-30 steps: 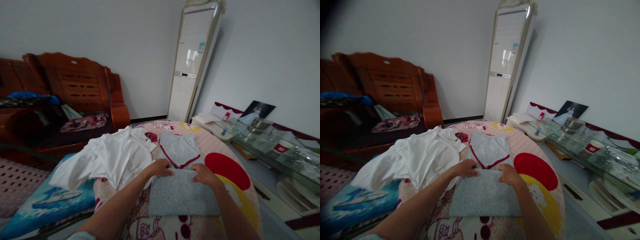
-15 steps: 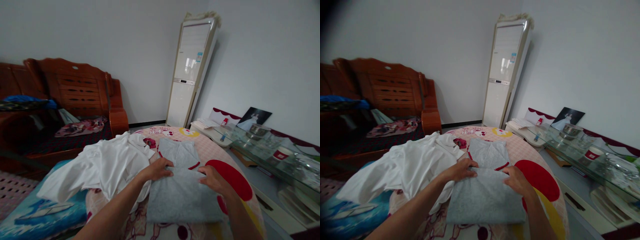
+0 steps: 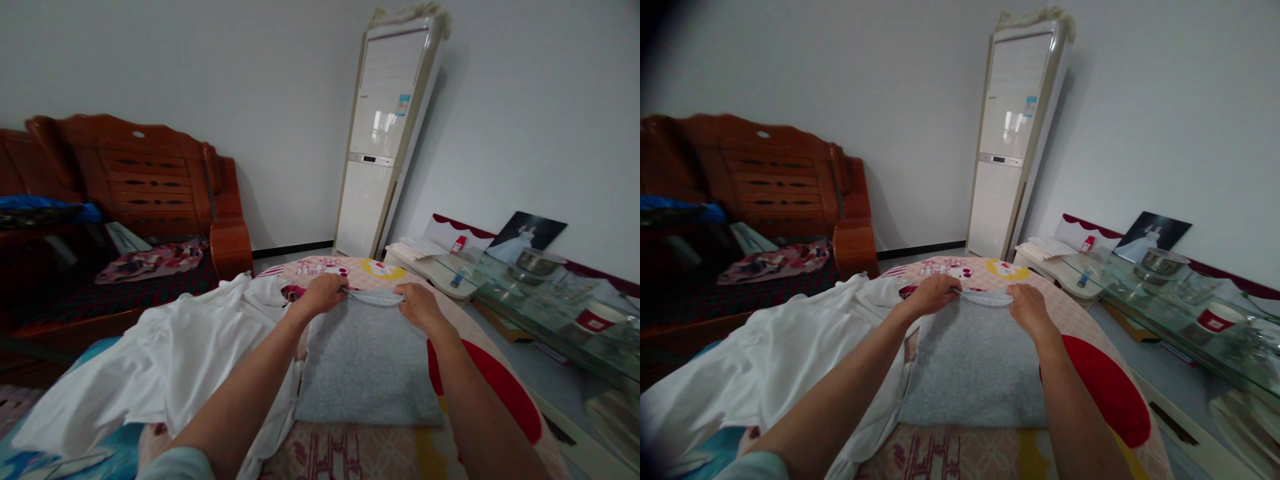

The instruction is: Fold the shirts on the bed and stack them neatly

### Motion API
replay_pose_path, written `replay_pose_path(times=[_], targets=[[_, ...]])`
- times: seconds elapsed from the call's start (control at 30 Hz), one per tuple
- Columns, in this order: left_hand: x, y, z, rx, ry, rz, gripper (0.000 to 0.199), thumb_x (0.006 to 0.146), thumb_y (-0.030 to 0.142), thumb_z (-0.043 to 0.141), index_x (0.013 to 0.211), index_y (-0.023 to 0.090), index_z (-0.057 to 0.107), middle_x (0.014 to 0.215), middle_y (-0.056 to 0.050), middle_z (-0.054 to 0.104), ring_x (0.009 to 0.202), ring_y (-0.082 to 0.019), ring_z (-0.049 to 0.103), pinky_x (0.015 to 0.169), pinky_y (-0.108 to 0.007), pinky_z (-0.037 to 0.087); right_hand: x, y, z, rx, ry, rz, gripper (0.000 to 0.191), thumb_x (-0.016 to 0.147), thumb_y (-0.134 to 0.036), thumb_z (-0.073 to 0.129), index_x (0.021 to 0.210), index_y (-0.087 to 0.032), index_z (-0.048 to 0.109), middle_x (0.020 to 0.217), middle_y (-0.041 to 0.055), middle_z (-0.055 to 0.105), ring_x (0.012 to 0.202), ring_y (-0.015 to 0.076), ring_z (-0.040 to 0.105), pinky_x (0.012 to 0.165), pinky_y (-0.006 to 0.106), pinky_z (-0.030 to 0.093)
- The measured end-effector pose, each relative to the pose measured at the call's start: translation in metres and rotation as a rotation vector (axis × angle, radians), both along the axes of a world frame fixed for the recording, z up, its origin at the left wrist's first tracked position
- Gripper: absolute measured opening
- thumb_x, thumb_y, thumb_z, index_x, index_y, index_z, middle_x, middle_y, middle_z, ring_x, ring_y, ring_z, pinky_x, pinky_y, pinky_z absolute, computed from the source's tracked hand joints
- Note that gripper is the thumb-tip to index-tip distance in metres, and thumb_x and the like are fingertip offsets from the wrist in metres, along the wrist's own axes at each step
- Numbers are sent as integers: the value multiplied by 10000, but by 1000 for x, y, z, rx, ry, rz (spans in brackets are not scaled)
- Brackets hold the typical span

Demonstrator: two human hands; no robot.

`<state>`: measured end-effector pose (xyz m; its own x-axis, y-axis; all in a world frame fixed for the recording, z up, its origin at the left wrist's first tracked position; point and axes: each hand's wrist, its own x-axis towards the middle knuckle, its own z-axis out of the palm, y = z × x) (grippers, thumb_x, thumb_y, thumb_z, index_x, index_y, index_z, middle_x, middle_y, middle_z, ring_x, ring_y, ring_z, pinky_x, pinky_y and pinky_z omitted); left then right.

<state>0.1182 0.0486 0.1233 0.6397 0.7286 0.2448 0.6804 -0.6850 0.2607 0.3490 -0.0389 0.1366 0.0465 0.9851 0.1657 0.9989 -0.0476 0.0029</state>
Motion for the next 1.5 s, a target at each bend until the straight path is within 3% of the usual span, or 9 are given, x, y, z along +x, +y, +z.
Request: replay_pose_path(times=[0.17,0.33,0.53,0.73,0.97,1.1,1.2,1.33,1.5], targets=[[18,40,-5,16,83,54,237,817,205,543,996,200,699,1016,-65,696,996,-218,617,867,-296,453,1,42,-13,-13,-74,-59,365,794,-36,439,1053,-141,674,1056,141,682,1030,237,588,861,314,353],[35,41,-40,49,50,252,333,845,119,495,1152,163,616,1173,-123,617,1088,-236,577,941,-351,431,-12,59,-58,0,-84,-86,440,816,-3,386,1171,-126,615,1142,165,636,1081,253,549,927,360,326],[40,-2,-97,-87,-72,32,273,891,245,507,1133,176,614,1164,-97,626,1102,-195,566,972,-302,424,-31,35,-113,45,59,58,338,921,-181,390,1154,-166,635,1208,107,620,1134,223,502,992,317,322],[28,3,-133,-61,77,-111,514,941,483,380,1405,265,406,1512,-94,348,1392,-248,301,1126,-499,216,-20,29,-144,-35,104,10,480,972,-403,342,1417,-238,412,1497,78,370,1353,253,321,1088,437,235],[25,12,-134,-75,95,-157,552,954,511,310,1447,263,335,1537,-94,293,1412,-234,267,1135,-502,181,-13,28,-147,-24,100,-35,498,980,-401,315,1436,-213,384,1499,106,360,1374,277,290,1110,463,205],[15,15,-130,-113,60,-134,495,949,432,382,1414,262,397,1508,-84,358,1402,-220,293,1144,-496,167,-10,26,-149,19,83,-176,466,972,-385,352,1385,-194,451,1481,125,378,1363,277,308,1100,450,220],[1,24,-126,-124,-1,17,447,905,323,491,1343,231,495,1462,-99,429,1367,-226,360,1135,-453,229,2,23,-149,76,94,-285,420,961,-339,362,1312,-178,528,1409,129,472,1300,247,410,1050,373,301],[-16,39,-119,-140,-103,341,408,832,164,544,1238,137,572,1299,-141,584,1218,-198,528,1040,-300,373,28,13,-138,104,160,-428,350,907,-250,398,1132,-163,652,1086,145,679,1007,225,618,843,298,422],[-24,47,-112,-233,-191,533,250,813,186,548,1029,120,657,1016,-102,711,963,-194,649,852,-265,464,58,0,-123,-11,241,-462,343,878,-335,416,788,-180,708,873,144,700,806,237,643,651,305,402]])
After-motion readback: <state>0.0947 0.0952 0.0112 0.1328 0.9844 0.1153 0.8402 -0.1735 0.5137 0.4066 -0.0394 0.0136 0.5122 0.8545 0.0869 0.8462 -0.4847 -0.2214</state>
